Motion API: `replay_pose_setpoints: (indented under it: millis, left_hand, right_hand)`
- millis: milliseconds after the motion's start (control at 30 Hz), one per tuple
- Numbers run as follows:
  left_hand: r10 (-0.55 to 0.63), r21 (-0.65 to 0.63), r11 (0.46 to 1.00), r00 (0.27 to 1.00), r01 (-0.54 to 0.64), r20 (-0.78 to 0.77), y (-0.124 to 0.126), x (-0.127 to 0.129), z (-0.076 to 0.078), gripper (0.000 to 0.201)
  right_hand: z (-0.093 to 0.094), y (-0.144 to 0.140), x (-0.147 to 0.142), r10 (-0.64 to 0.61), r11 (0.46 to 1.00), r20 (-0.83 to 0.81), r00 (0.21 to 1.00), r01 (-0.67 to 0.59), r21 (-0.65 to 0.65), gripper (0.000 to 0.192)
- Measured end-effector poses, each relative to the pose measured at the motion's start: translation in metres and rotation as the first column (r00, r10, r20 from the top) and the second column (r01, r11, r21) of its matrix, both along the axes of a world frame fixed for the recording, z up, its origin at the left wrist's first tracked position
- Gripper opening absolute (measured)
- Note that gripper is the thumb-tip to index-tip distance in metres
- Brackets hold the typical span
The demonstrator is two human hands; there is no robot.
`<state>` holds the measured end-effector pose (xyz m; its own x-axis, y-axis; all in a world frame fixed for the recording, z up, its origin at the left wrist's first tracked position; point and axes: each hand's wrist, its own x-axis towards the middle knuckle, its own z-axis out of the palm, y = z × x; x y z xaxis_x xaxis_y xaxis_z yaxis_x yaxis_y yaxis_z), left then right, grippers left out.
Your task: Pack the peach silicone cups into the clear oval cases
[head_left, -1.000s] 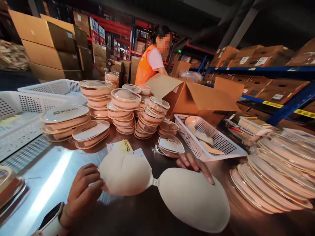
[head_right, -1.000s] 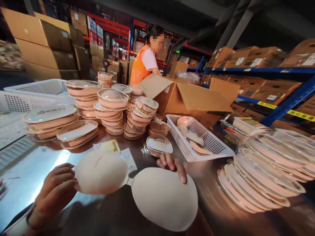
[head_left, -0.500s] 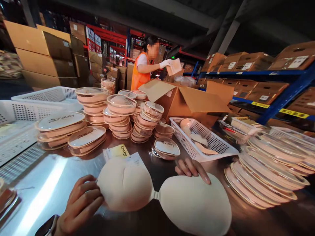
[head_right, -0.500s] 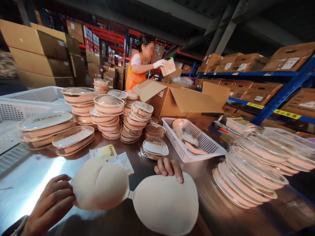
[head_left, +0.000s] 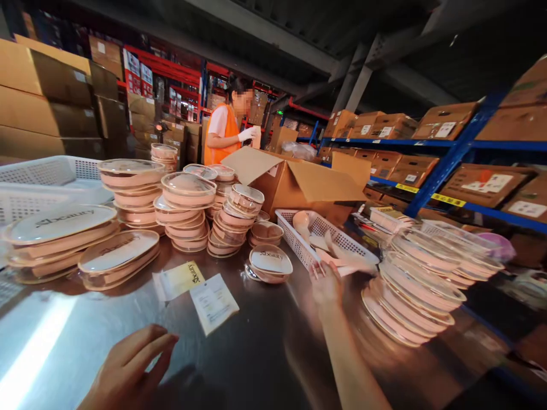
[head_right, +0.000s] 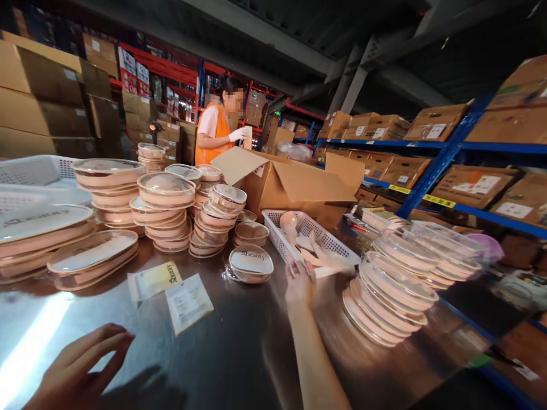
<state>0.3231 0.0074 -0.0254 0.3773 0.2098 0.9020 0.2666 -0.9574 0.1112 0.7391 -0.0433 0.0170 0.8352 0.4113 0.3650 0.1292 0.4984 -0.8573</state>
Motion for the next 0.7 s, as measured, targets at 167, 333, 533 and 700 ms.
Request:
replay_pose_setpoints:
  millis: [167, 333, 533, 700]
  left_hand:
    - [-0.131, -0.001, 0.991, 0.974, 0.134, -0.187, -0.04, -0.006, 0.01, 0.032]
    - [-0.254, -0.21, 0.959, 0.906, 0.19, -0.338, -0.047, 0.004, 0.02, 0.044]
    - [-0.256, -0.916, 0.369, 0.965, 0.155, 0.06, -0.022, 0.02, -0.009, 0.031]
    - [-0.039, -0.797, -0.096, 0.798, 0.596, 0.601, -0.017, 0.027, -0.017, 0.093]
  right_hand:
    - [-0.032, 0.019, -0.041, 0.175, 0.942, 0.236, 0.956, -0.093, -0.322, 0.045]
    - [-0.068, 0.037, -0.044, 0.311, 0.823, 0.774, 0.552, 0.251, -0.51, 0.034]
    - [-0.056, 0.035, -0.055, 0.203, 0.894, 0.861, 0.466, 0.271, -0.357, 0.022]
    - [-0.028, -0.01, -0.12, 0.11, 0.993, 0.977, 0.181, 0.019, -0.115, 0.028]
